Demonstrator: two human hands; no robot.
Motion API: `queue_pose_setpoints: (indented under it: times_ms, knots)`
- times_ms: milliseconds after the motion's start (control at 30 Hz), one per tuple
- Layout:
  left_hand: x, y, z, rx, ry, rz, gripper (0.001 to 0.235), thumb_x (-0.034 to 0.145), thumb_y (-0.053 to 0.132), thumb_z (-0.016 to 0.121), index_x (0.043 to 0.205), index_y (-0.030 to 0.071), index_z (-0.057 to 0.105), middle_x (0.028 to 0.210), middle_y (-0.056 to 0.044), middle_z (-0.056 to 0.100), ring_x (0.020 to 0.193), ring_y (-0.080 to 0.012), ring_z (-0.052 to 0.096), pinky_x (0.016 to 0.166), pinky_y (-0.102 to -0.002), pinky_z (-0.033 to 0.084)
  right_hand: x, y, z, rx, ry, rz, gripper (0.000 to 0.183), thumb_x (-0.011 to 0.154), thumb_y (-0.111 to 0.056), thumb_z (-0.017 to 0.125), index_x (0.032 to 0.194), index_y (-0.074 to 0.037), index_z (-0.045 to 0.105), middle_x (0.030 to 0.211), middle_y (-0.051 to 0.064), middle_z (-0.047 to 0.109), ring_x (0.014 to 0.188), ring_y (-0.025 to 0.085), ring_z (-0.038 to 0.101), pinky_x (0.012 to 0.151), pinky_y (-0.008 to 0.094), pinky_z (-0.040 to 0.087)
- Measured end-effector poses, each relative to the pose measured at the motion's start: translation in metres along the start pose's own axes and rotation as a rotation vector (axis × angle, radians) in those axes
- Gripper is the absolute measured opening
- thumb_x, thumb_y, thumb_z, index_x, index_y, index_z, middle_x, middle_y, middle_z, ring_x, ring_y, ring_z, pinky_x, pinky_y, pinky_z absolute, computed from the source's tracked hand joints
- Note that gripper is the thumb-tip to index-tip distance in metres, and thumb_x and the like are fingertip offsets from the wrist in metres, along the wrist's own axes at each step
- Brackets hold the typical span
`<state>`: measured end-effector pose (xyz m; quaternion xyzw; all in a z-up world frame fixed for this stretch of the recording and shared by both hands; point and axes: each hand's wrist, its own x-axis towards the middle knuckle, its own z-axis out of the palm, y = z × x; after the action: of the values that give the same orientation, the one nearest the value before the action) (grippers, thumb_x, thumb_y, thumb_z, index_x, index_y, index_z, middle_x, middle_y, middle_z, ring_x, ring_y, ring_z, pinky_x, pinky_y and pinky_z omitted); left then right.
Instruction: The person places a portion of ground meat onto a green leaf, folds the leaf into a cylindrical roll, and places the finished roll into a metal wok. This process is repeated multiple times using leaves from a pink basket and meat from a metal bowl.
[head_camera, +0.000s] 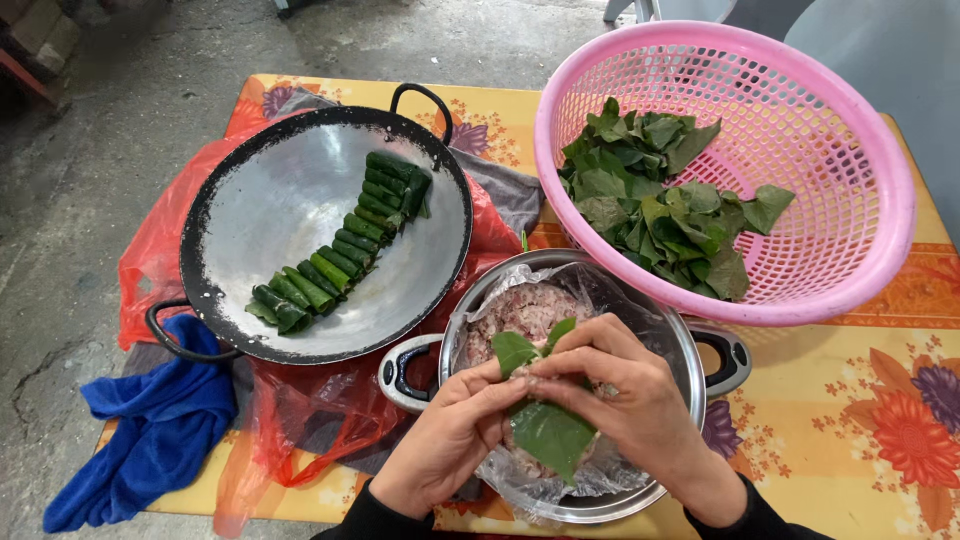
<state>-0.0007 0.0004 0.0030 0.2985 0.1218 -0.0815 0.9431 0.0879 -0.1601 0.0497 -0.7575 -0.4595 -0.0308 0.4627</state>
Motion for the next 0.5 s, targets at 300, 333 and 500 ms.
queue_pose_setpoints:
  times_ms: [300,333,500]
  knots:
    - [0.0,0.007,-0.003,-0.005,0.018,-0.029,0.026,0.095,0.003,0.062,0.118,-0.007,0.063,0.103,-0.009,0.067,0.068,-0.0097,0.065,0.049,-0.023,0.059,0.006,0.002,0.001,-0.106,-0.105,-0.129,0.041,0.081,-0.024,0.082,0.116,-0.008,0.07,0.103,0.007,0.059,0.099,0.02,0.06,0.088,0.03,0.053]
    - [-0.001,0.008,0.001,-0.006,0.016,-0.03,0.026,0.095,0.003,0.062,0.118,-0.007,0.063,0.103,-0.009,0.067,0.068,-0.0097,0.065,0.049,-0.023,0.059,0.006,0.003,0.002,-0.108,-0.105,-0.128,0.041,0.081,-0.024,0.082,0.116,-0.008,0.07,0.103,0.007,0.059,0.099,0.02,0.06,0.088,0.03,0.053]
    - [-0.002,0.007,0.004,0.025,0.02,-0.024,0.028,0.092,0.006,0.067,0.118,-0.004,0.064,0.094,-0.01,0.072,0.079,-0.0142,0.07,0.068,-0.028,0.061,0.008,0.007,0.006,-0.074,-0.09,-0.174,0.019,0.092,-0.012,0.068,0.111,-0.007,0.071,0.095,0.005,0.06,0.089,0.02,0.059,0.081,0.03,0.052]
